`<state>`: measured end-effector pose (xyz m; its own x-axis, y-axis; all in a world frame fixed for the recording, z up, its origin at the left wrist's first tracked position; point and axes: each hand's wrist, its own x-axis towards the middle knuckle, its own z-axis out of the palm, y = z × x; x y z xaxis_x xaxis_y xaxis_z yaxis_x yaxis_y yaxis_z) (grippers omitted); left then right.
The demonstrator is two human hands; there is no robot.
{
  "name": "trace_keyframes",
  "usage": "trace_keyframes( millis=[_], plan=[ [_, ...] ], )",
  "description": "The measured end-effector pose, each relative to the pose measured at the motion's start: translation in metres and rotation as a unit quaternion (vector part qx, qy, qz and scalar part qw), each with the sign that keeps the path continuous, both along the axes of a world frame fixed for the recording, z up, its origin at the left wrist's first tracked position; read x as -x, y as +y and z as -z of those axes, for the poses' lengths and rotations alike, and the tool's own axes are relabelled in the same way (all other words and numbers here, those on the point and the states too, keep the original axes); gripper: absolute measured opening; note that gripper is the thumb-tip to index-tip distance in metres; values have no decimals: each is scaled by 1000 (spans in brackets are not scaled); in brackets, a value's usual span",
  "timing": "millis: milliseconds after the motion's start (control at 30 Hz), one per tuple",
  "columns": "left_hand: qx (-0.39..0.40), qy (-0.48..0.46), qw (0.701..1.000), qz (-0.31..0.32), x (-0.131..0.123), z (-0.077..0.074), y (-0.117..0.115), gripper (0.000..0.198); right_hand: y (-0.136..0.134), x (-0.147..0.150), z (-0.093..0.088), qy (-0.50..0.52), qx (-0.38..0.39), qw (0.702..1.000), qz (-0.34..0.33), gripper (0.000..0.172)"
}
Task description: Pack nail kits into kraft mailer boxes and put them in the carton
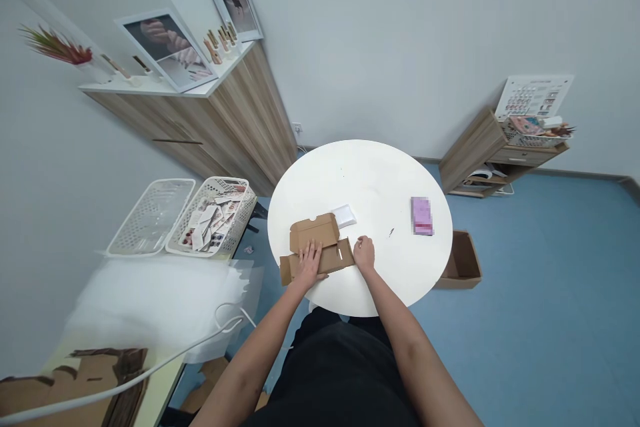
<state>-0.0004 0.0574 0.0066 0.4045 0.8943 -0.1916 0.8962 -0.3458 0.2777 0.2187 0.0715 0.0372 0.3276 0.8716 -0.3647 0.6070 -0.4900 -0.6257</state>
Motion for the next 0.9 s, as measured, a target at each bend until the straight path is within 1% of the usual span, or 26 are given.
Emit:
trace_keyframes(
  millis=[33, 100, 167, 267, 367, 500, 567, 667, 767, 900],
  plan=[
    [-3, -1, 1000, -1, -1, 0, 0, 121, -2, -4, 3, 26, 29, 999, 4, 36],
    [-6, -3, 1000, -3, -3, 2, 0, 121, -6, -6, 8, 62, 60, 996, -16, 35],
    [-8, -5, 1000, -3, -5, 3, 0, 121, -8, -3, 10, 84, 63, 994, -39, 37],
    [-9, -1, 1000, -3, -8, 3, 0, 121, -9, 7, 9, 110, 60, 990, -61, 40],
    [-8, 7, 1000, -2, -10, 2, 0, 123, -10, 16, 6, 118, 46, 989, -70, 36],
    [-12, 11, 1000, 9, -12, 1, -2, 124, -15, 20, 5, 80, 42, 993, -76, 34],
    [-19, 12, 1000, 14, -14, 2, -3, 124, -18, 21, 5, 53, 55, 994, -74, 33],
    [-25, 20, 999, 15, -15, 1, -3, 125, -20, 23, 4, 3, 86, 993, -80, 27],
    [-28, 30, 999, 15, -17, -1, -3, 125, -18, 26, -2, -53, 122, 985, -108, 23],
    [-34, 37, 999, 15, -18, -3, -3, 125, -15, 33, -9, -122, 163, 966, -157, 19]
  ],
)
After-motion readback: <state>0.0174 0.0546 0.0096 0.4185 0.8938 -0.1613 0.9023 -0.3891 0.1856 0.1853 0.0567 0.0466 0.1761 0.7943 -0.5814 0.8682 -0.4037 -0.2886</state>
